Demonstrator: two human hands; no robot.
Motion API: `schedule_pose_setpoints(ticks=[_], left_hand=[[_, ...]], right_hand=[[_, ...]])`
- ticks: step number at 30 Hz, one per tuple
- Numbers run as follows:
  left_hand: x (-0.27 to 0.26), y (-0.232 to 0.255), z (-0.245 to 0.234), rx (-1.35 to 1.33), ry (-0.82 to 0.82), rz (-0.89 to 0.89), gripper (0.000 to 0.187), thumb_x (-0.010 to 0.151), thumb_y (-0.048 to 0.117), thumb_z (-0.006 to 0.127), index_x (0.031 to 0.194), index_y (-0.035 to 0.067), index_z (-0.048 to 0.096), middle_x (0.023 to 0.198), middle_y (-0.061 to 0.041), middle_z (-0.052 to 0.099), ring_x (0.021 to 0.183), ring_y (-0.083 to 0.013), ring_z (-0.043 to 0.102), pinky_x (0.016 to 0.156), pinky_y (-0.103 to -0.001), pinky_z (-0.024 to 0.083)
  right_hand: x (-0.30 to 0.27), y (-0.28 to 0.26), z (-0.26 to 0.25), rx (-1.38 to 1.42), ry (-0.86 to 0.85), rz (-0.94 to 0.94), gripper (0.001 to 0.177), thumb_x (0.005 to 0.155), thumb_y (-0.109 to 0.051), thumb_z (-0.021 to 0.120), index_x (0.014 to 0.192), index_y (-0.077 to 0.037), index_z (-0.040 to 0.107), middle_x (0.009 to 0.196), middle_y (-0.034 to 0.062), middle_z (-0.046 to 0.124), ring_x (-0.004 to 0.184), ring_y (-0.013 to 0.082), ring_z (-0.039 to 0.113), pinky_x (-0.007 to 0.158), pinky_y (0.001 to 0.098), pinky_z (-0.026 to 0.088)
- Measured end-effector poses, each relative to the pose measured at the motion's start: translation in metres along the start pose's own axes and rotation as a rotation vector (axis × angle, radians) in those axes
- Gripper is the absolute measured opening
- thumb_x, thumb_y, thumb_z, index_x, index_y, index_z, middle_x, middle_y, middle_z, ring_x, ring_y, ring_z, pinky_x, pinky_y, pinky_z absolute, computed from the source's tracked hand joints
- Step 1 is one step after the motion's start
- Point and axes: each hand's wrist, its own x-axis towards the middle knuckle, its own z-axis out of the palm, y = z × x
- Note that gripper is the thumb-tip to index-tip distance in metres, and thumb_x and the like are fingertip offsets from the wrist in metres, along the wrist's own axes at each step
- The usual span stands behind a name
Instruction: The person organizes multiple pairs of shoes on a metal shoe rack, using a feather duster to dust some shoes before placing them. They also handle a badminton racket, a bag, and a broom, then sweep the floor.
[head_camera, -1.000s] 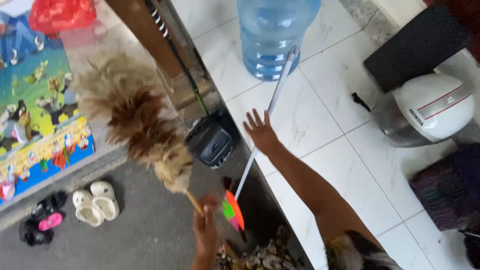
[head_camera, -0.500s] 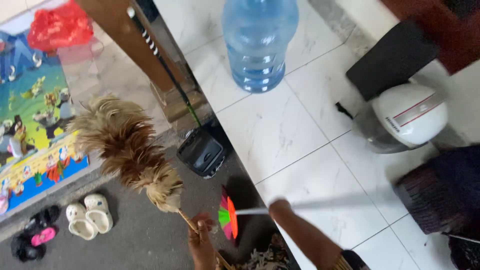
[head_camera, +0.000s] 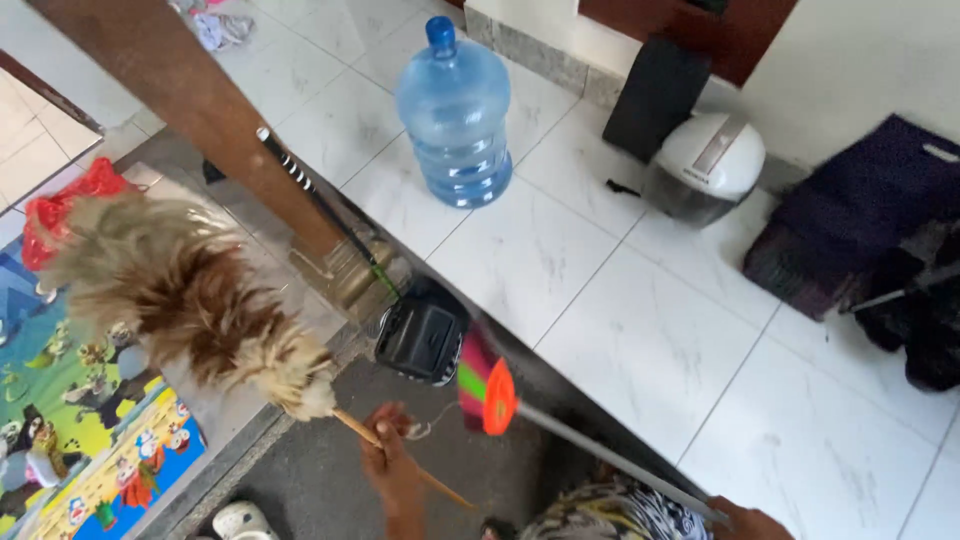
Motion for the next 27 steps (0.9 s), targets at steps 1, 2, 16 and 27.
schedule_pose_setpoints(ticks=[1, 2, 16, 27], left_hand=[[0.001, 0.014, -0.015, 0.012, 0.015, -0.05, 0.033, 0.089, 0.031, 0.035, 0.101, 0.005, 0.05, 0.092, -0.01, 0.058, 0.068, -0.0169, 0.053, 0.061, -0.028, 0.043], [0.002, 0.028, -0.029, 0.026, 0.032, -0.102, 0.034, 0.088, 0.033, 0.035, 0.1, 0.005, 0.05, 0.091, -0.009, 0.057, 0.07, -0.017, 0.054, 0.064, -0.028, 0.042], [0.064, 0.048, -0.041, -0.038, -0.072, -0.127, 0.025, 0.087, 0.024, 0.039, 0.1, 0.005, 0.048, 0.095, -0.009, 0.059, 0.074, -0.0165, 0.058, 0.069, -0.028, 0.043], [0.118, 0.063, 0.004, -0.078, -0.277, -0.042, 0.023, 0.087, 0.023, 0.04, 0.097, 0.006, 0.05, 0.094, -0.009, 0.058, 0.072, -0.0169, 0.057, 0.072, -0.033, 0.049]], right_hand=[[-0.003, -0.002, 0.033, 0.26, 0.152, -0.007, 0.031, 0.071, -0.038, 0.059, 0.102, -0.038, 0.055, 0.086, -0.0109, 0.07, 0.078, 0.0014, 0.064, 0.074, 0.0168, 0.045], [-0.006, -0.004, 0.065, 0.52, 0.303, -0.018, 0.029, 0.066, -0.037, 0.066, 0.095, -0.031, 0.068, 0.085, -0.0126, 0.075, 0.079, -0.0027, 0.066, 0.08, 0.0135, 0.045], [-0.076, -0.193, -0.001, 0.876, 0.647, 0.001, 0.036, 0.083, -0.041, 0.039, 0.072, -0.008, 0.048, 0.059, 0.0087, 0.048, 0.054, 0.0208, 0.048, 0.051, 0.0331, 0.032], [-0.032, -0.278, -0.161, 1.199, 0.477, 0.089, 0.03, 0.086, -0.024, 0.038, 0.114, -0.015, 0.046, 0.055, 0.0087, 0.041, 0.042, 0.0196, 0.036, 0.038, 0.0326, 0.032]])
